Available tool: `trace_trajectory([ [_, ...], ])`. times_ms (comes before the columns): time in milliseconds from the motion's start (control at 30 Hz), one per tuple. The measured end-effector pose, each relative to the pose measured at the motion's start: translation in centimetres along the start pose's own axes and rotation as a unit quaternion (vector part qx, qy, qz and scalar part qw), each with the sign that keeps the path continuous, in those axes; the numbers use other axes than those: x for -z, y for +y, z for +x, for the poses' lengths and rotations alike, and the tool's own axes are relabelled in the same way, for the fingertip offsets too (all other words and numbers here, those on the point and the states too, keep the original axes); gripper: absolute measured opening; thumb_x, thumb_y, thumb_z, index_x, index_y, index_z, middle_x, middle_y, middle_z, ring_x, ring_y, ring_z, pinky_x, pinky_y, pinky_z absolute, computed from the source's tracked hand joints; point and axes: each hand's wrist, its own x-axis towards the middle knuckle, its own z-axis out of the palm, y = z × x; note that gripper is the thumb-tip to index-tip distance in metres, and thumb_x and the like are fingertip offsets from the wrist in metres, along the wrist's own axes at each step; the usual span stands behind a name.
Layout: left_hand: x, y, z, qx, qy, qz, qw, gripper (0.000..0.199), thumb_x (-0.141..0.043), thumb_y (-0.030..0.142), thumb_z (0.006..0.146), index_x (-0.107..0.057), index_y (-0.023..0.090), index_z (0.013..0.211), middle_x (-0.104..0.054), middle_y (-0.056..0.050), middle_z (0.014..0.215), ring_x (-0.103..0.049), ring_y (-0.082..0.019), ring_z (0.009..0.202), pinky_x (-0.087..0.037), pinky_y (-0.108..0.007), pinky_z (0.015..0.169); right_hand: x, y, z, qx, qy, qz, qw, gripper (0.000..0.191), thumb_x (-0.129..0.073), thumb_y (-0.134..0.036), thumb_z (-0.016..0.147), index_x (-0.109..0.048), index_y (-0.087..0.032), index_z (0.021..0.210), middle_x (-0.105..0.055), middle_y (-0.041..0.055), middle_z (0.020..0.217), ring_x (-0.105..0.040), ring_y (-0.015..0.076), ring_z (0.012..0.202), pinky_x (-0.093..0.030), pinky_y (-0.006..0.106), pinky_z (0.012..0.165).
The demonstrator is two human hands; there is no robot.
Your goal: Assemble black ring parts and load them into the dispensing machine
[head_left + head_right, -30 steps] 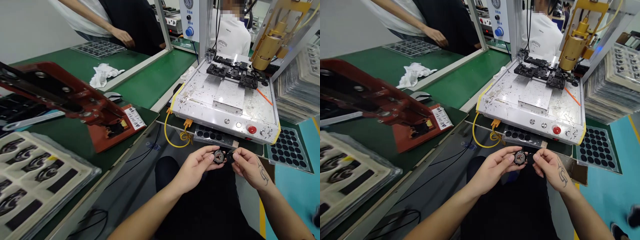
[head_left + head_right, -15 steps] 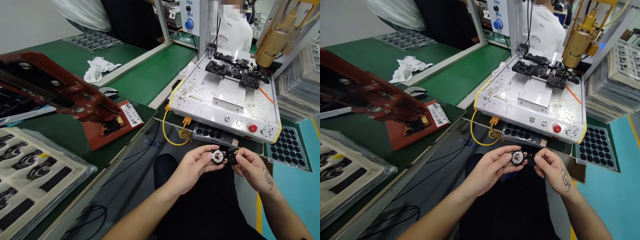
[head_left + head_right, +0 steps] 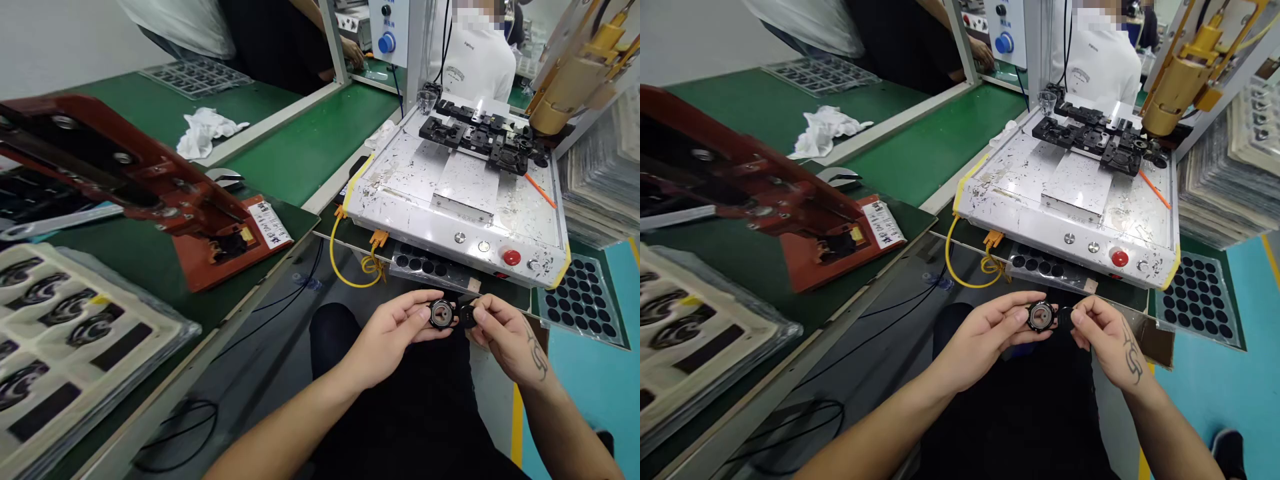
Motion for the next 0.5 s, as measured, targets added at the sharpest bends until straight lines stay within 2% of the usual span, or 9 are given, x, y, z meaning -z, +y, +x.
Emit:
trace_trajectory([
  [233,-0.09,0.13,-0.17,0.001,-0.003,-0.006,1.000,0.039,-0.084,0.036,0.095,-0.078,0.015,0.127,-0.083,-0.013,0.118,-0.083,-0.026,0.103,-0.068,-0.043,0.101,-0.30,-0.46,0.06,0.005,0.018,-0.034,0.999,0.038,-0.075,-0.057,0.098,-0.062,-0.023,0.085,-0.059,-0.0014,0.069,-0.049,0.0147,0.060,-0.041,0.030,0.058],
  [500,0.10,0.07,-0.28,-0.005,-0.006,-0.002,1.000,0.036,-0.083,0.036,0.097,-0.078,0.017,0.127,-0.083,-0.013,0.120,-0.082,-0.027,0.106,-0.068,-0.042,0.100,-0.43,-0.53,0.00,0.015,0.011,-0.060,0.998,0.037,-0.071,-0.058,0.100,-0.063,-0.023,0.088,-0.058,-0.0003,0.073,-0.050,0.0160,0.062,-0.044,0.031,0.060],
])
